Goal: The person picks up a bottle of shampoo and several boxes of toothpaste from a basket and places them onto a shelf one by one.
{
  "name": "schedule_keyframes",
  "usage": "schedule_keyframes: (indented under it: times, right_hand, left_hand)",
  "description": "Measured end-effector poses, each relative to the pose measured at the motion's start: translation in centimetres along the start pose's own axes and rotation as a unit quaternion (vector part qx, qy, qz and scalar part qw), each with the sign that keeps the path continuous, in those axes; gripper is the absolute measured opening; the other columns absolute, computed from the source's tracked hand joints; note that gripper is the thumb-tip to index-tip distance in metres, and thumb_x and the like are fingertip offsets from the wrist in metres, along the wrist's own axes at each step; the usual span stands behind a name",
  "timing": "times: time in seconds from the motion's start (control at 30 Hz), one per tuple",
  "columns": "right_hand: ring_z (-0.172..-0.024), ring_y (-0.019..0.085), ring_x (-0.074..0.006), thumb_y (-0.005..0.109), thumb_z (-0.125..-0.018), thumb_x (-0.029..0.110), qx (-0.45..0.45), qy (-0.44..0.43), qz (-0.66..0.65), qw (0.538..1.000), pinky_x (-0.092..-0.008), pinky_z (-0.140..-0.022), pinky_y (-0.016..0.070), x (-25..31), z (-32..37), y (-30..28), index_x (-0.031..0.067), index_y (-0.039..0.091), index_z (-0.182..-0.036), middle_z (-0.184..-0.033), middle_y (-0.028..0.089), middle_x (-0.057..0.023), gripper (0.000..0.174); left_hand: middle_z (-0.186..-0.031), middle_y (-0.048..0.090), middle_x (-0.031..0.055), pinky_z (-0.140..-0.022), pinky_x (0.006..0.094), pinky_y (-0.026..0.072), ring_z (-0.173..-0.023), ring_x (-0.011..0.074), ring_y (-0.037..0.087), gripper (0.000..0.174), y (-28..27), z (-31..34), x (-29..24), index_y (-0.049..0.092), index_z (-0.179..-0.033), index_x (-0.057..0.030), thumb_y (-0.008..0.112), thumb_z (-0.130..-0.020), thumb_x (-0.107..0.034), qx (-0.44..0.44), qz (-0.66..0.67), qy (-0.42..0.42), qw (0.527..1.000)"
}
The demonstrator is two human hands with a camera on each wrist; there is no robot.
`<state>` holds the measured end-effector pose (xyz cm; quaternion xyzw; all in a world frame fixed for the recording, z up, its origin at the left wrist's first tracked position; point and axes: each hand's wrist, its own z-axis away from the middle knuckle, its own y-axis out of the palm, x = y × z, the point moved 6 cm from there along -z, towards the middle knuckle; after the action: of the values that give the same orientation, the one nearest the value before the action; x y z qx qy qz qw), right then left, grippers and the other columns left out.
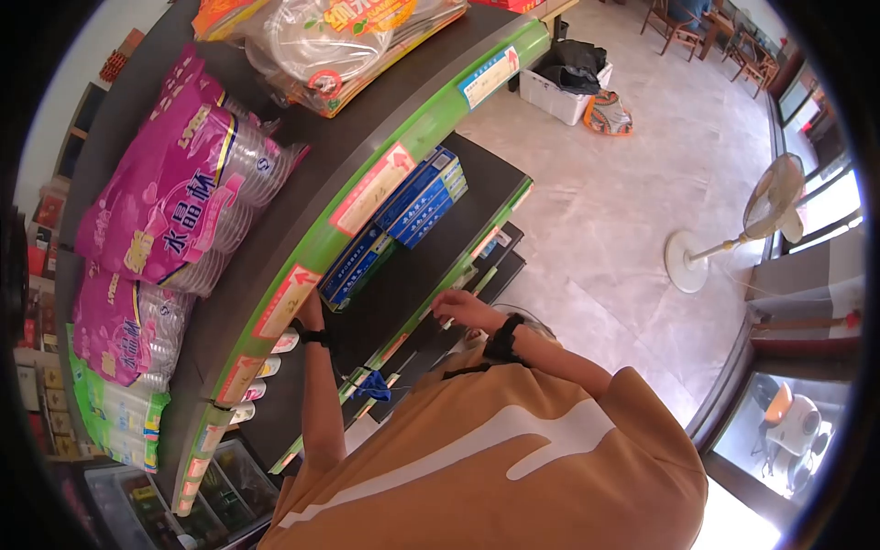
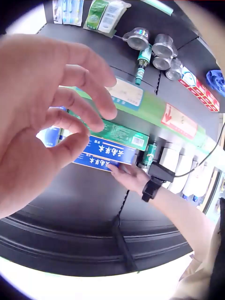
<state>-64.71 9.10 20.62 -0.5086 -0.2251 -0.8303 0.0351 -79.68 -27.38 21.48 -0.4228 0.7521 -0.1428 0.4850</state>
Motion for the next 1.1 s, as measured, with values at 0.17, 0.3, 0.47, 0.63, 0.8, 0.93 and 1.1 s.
schedule_keyframes:
  times: [0.17, 0.3, 0.47, 0.63, 0.8, 0.93, 1.1]
  right_hand:
    - [-0.086, 0.060, -0.0078, 0.056, -0.095, 0.023, -0.007, 0.010, -0.001, 1.000, -0.0231, -0.075, 0.0474, 2.7, -0.9, -3.1, 0.0121, 0.061, -0.102, -0.094, 0.063, 0.0029, 0.014]
    - [-0.084, 0.060, -0.0078, 0.057, -0.095, 0.024, 0.007, 0.019, -0.009, 1.000, -0.0225, -0.075, 0.0475, 3.2, -0.8, -4.6, 0.0117, 0.061, -0.104, -0.094, 0.062, 0.0024, 0.016]
    - [-0.083, 0.059, -0.0074, 0.057, -0.095, 0.027, 0.029, 0.037, 0.010, 0.999, -0.0230, -0.075, 0.0474, 2.6, -1.3, -6.3, 0.0122, 0.061, -0.105, -0.094, 0.062, 0.0025, 0.018]
    - [-0.084, 0.060, -0.0070, 0.056, -0.097, 0.026, 0.041, 0.062, 0.005, 0.997, -0.0234, -0.076, 0.0480, 2.6, -0.7, -7.1, 0.0139, 0.061, -0.104, -0.092, 0.062, 0.0032, 0.015]
    - [-0.082, 0.060, -0.0081, 0.056, -0.096, 0.025, 0.069, 0.093, -0.024, 0.993, -0.0231, -0.072, 0.0475, 1.9, -0.5, -7.6, 0.0146, 0.061, -0.103, -0.089, 0.060, 0.0028, 0.013]
    - [-0.082, 0.059, -0.0097, 0.059, -0.093, 0.026, 0.089, 0.151, -0.033, 0.984, -0.0246, -0.075, 0.0473, -0.8, -0.9, -6.6, 0.0124, 0.061, -0.103, -0.087, 0.060, 0.0008, 0.017]
    - [-0.079, 0.058, -0.0099, 0.058, -0.092, 0.024, 0.178, 0.224, -0.006, 0.958, -0.0247, -0.073, 0.0464, -3.5, 0.0, -2.9, 0.0132, 0.059, -0.104, -0.085, 0.056, 0.0013, 0.016]
  left_hand:
    - [-0.116, 0.063, 0.0156, -0.095, 0.0394, 0.0420, -0.107, 0.0288, 0.058, 0.039, 0.7, -2.0, 2.4, 0.056, -0.117, 0.0023, 0.065, -0.091, -0.025, -0.059, -0.061, 0.041, 0.996]
    - [-0.115, 0.064, 0.0153, -0.094, 0.0393, 0.0425, -0.105, 0.0284, 0.059, 0.038, 0.2, -1.2, -1.9, 0.057, -0.115, 0.0027, 0.065, -0.090, -0.024, -0.041, -0.043, -0.013, 0.998]
    - [-0.112, 0.065, 0.0148, -0.093, 0.0391, 0.0432, -0.102, 0.0277, 0.059, 0.035, -1.7, -0.1, -8.7, 0.059, -0.113, 0.0034, 0.066, -0.089, -0.022, -0.016, -0.021, -0.130, 0.991]
    - [-0.107, 0.065, 0.0091, -0.088, 0.0352, 0.0449, -0.097, 0.0202, 0.059, 0.029, -3.1, 3.9, -12.6, 0.060, -0.108, 0.0040, 0.068, -0.087, -0.014, -0.078, 0.093, -0.151, 0.981]
    - [-0.099, 0.059, 0.0021, -0.086, 0.0279, 0.0465, -0.092, 0.0130, 0.057, 0.026, -3.4, 13.8, -16.6, 0.059, -0.104, -0.0048, 0.069, -0.081, 0.002, -0.162, 0.182, -0.223, 0.944]
    - [-0.101, 0.060, 0.0038, -0.075, 0.0270, 0.0516, -0.095, 0.0136, 0.058, 0.023, -3.7, 23.7, -18.4, 0.059, -0.105, -0.0060, 0.068, -0.084, -0.002, -0.108, 0.113, -0.303, 0.940]
    - [-0.086, 0.065, 0.0041, -0.076, 0.0267, 0.0506, -0.083, 0.0132, 0.062, 0.011, -6.1, 32.4, -19.9, 0.062, -0.096, -0.0015, 0.064, -0.085, -0.002, -0.148, 0.110, -0.393, 0.901]
